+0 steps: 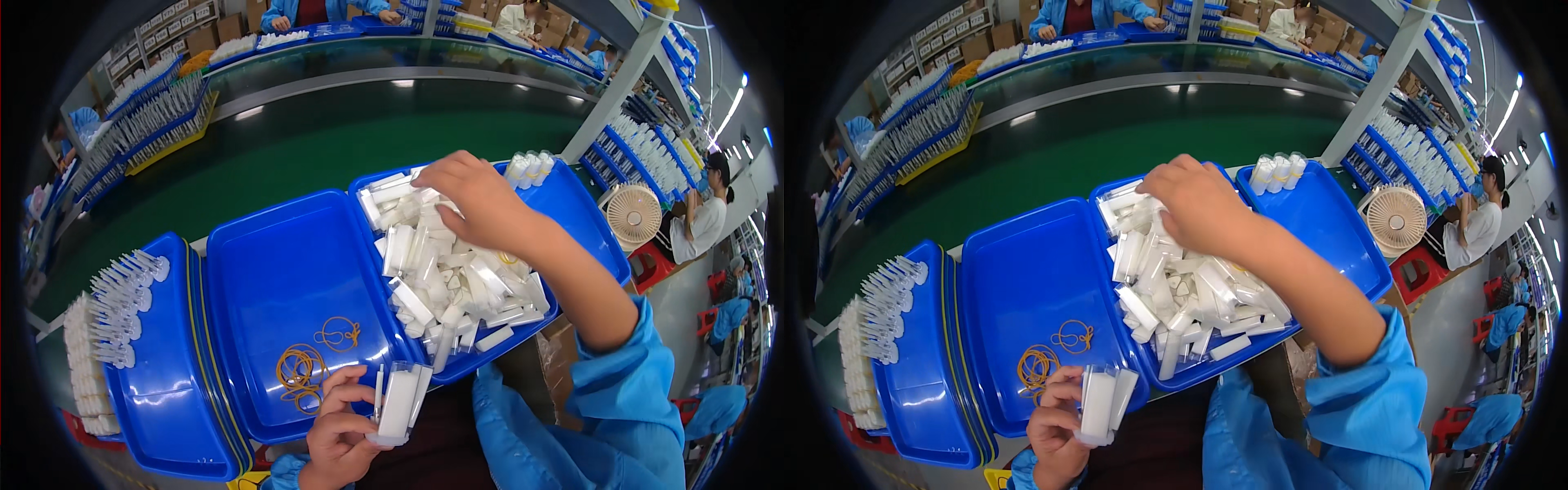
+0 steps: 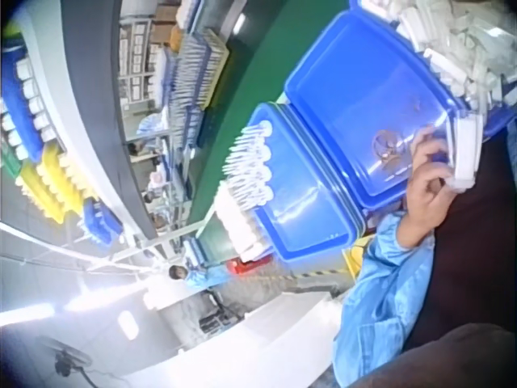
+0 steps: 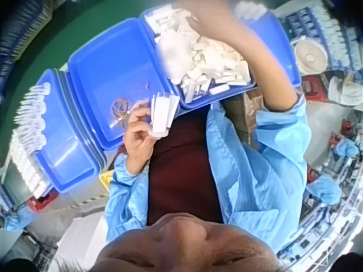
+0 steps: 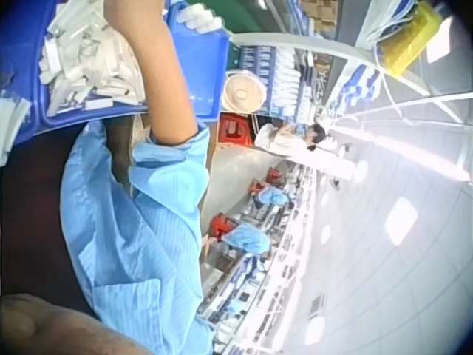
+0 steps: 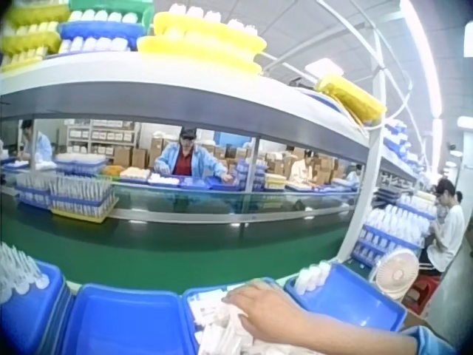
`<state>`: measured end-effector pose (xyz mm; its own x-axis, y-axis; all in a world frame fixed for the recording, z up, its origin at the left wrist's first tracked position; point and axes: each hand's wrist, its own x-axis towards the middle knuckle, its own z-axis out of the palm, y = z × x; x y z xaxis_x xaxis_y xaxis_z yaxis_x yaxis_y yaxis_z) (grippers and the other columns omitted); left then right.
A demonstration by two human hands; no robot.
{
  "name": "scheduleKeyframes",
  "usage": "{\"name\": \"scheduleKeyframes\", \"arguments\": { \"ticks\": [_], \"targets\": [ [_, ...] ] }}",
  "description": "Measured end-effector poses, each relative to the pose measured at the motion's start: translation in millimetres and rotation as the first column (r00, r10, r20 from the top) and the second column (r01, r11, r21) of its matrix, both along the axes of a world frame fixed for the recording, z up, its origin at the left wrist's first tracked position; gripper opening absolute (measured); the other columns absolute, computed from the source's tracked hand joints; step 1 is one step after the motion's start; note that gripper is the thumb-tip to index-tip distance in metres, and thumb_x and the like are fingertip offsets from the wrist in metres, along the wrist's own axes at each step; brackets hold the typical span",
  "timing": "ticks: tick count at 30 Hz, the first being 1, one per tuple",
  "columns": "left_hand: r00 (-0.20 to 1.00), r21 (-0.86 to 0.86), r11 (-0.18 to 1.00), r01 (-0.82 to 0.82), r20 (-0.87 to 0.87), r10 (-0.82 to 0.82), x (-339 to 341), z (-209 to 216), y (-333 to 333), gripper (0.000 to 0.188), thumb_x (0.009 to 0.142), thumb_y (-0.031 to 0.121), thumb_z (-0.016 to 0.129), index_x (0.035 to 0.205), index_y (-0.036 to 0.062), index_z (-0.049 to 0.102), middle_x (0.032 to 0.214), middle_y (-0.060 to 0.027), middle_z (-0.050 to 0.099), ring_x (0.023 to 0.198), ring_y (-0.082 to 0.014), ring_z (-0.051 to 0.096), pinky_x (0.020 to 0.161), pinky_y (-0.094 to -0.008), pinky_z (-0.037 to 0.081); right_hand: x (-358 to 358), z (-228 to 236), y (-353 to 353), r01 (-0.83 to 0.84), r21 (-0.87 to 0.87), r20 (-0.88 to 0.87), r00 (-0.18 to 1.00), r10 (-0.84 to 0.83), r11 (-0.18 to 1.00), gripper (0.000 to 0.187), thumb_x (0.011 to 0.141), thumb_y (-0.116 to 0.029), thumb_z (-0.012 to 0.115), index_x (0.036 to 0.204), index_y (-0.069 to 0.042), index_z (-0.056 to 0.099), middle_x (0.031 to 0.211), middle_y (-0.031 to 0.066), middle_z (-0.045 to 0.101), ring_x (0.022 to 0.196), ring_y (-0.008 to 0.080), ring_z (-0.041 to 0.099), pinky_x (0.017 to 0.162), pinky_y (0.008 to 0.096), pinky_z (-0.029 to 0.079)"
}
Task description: Assembling plastic wick holders and bundling them with rubber bands on a production line.
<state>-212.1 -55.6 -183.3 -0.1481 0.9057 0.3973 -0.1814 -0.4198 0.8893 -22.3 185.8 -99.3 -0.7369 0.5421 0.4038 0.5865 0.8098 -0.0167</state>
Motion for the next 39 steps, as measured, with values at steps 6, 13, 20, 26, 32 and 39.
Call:
{"name": "scheduleKeyframes", "arguments": {
  "ticks": [6,13,20,26,32,39],
  "targets": [
    [0.998,0.058,0.997,-0.053,0.022,0.052,-2.0,20.2,2.9,0.013,0.069,0.012,0.074,0.076,0.0088,0.065,0.087,-0.0078,0.062,0.093,-0.0293,0.05,0.086,-0.043,0.036,-1.9,-10.3,38.0,0.072,0.007,0.432,0.899,-0.068,0.997,0.036,0.069,0.0,0.058,0.102,-0.011,0.061,0.091,0.004,0.062,0.096,0.0202,0.051,0.079,0.0337,0.04],
    [0.97,0.12,0.993,-0.006,-0.242,0.035,-23.1,4.5,-7.5,0.017,0.07,0.014,0.075,0.075,0.0107,0.059,0.088,-0.0069,0.062,0.108,-0.0364,0.045,0.094,-0.0519,0.028,-16.7,10.3,-38.0,-0.178,-0.389,-0.143,0.981,0.132,0.904,0.025,0.085,-0.015,0.056,0.108,-0.009,0.062,0.076,0.0068,0.056,0.076,0.0213,0.053,0.064,0.0327,0.043],
    [0.947,0.169,0.985,-0.03,-0.31,0.082,-12.4,8.7,4.3,0.013,0.066,0.006,0.074,0.069,0.0146,0.064,0.08,0.0009,0.063,0.098,-0.0312,0.045,0.091,-0.0492,0.029,-16.8,8.7,-102.7,-0.509,-0.856,-0.5,0.766,-0.404,0.095,0.032,0.084,-0.003,0.06,0.115,-0.003,0.055,0.088,0.0008,0.057,0.075,0.0046,0.053,0.063,0.0155,0.042],
    [0.937,0.162,0.986,-0.041,-0.337,0.094,-12.5,11.2,5.1,0.014,0.065,0.004,0.072,0.069,0.0152,0.065,0.078,0.0013,0.063,0.097,-0.03,0.044,0.09,-0.0463,0.03,-24.1,-5.8,-109.7,-0.649,-0.733,-0.448,0.685,-0.574,-0.203,0.043,0.086,-0.006,0.058,0.125,-0.001,0.044,0.087,0.0006,0.056,0.075,0.0029,0.053,0.06,0.016,0.041],
    [0.915,0.114,0.993,-0.031,-0.397,0.074,-15.9,10.9,4.2,0.012,0.066,0.005,0.071,0.067,0.0158,0.066,0.076,0.002,0.063,0.094,-0.0289,0.045,0.089,-0.0454,0.03,-20.2,-3.1,-107.5,-0.307,-0.909,-0.348,0.931,-0.107,0.281,0.02,0.087,-0.015,0.057,0.101,-0.004,0.048,0.08,0.0053,0.054,0.076,0.0128,0.056,0.063,0.0274,0.043],
    [0.879,0.201,0.98,0.009,-0.469,0.088,-17.2,7.6,-2.4,0.014,0.067,0.012,0.069,0.069,0.0259,0.069,0.079,0.0099,0.062,0.1,-0.0282,0.043,0.098,-0.0464,0.019,-17.7,15.7,-112.0,-0.295,-0.915,-0.285,0.955,0.077,0.274,0.017,0.087,-0.018,0.055,0.095,-0.006,0.047,0.081,0.012,0.056,0.077,0.027,0.056,0.071,0.0368,0.041]
  ]
}}
